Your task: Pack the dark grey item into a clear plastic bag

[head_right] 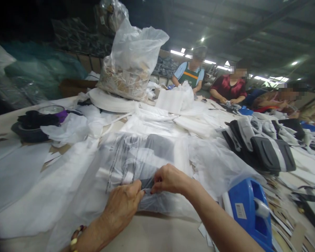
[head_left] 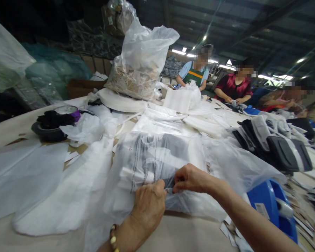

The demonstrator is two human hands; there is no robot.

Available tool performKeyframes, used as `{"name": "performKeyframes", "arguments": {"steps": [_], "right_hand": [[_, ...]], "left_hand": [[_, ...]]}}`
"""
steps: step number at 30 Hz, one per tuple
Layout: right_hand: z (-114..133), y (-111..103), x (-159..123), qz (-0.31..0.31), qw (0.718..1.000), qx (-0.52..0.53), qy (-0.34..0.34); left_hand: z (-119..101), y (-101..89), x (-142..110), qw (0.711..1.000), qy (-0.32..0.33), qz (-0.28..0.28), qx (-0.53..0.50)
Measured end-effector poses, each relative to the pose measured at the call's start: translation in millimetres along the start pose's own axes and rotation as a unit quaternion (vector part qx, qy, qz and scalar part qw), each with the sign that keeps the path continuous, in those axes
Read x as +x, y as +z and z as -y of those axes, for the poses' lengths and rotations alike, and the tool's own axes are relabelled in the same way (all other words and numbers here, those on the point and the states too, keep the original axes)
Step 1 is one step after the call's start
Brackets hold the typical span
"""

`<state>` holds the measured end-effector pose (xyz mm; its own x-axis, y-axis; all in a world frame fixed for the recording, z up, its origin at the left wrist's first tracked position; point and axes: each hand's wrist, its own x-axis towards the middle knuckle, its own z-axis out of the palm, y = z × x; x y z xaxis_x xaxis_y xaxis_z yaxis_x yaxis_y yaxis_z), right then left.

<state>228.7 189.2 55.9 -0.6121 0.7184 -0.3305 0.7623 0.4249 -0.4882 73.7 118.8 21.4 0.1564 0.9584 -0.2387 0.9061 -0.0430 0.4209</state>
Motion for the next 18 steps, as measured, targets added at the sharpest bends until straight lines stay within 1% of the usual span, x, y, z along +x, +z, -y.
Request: {"name": "performKeyframes", "arguments": {"steps": [2,4,7,8,9,11,12,13,14,15,16,17,18], "right_hand": [[-11.4,0.4,4.8,-0.008,0.999,0.031,0.028],[-24.2,1.6,4.3,-0.053,0.996,0.041,0.059],[-35.3,9.0,-10.8,-0.175,0.979,0.016,0.104],[-34.3,15.1,-19.0,-0.219,0.969,0.003,0.117],[-30.7,23.8,-27.7,-0.265,0.957,-0.011,0.113],[-17.9,49.8,-42.8,-0.351,0.933,-0.058,0.051],[-10.6,66.0,-47.7,-0.394,0.913,-0.101,-0.031],[-4.2,83.1,-50.5,-0.412,0.891,-0.16,-0.106],[0.3,100.0,-51.2,-0.423,0.867,-0.224,-0.141],[2.6,115.2,-50.1,-0.435,0.844,-0.274,-0.153],[2.4,128.0,-48.0,-0.444,0.827,-0.312,-0.15],[0.3,137.6,-45.2,-0.452,0.814,-0.336,-0.145],[-3.3,144.0,-42.4,-0.455,0.807,-0.348,-0.143]], "left_hand": [[-0.2,-0.5,0.1,1.0,-0.001,-0.001,-0.001],[-0.7,-1.4,0.0,1.0,-0.001,-0.004,-0.001],[-0.9,-1.7,-1.0,1.0,-0.002,-0.01,0.0],[-0.7,-1.4,-1.3,1.0,-0.001,-0.012,0.0],[-0.5,-0.9,-1.7,1.0,0.0,-0.015,0.0],[-0.1,0.1,-2.2,1.0,0.002,-0.02,-0.002],[-0.1,0.4,-2.2,1.0,0.002,-0.022,-0.003],[-0.5,0.4,-2.1,1.0,0.002,-0.023,-0.004],[-1.0,0.0,-1.8,1.0,0.002,-0.024,-0.003],[-1.7,-0.9,-1.6,1.0,0.004,-0.022,-0.001],[-2.4,-2.3,-1.6,1.0,0.01,-0.019,0.002],[-2.7,-4.0,-2.1,1.0,0.02,-0.015,0.005],[-2.5,-5.8,-3.4,0.999,0.035,-0.009,0.009]]}}
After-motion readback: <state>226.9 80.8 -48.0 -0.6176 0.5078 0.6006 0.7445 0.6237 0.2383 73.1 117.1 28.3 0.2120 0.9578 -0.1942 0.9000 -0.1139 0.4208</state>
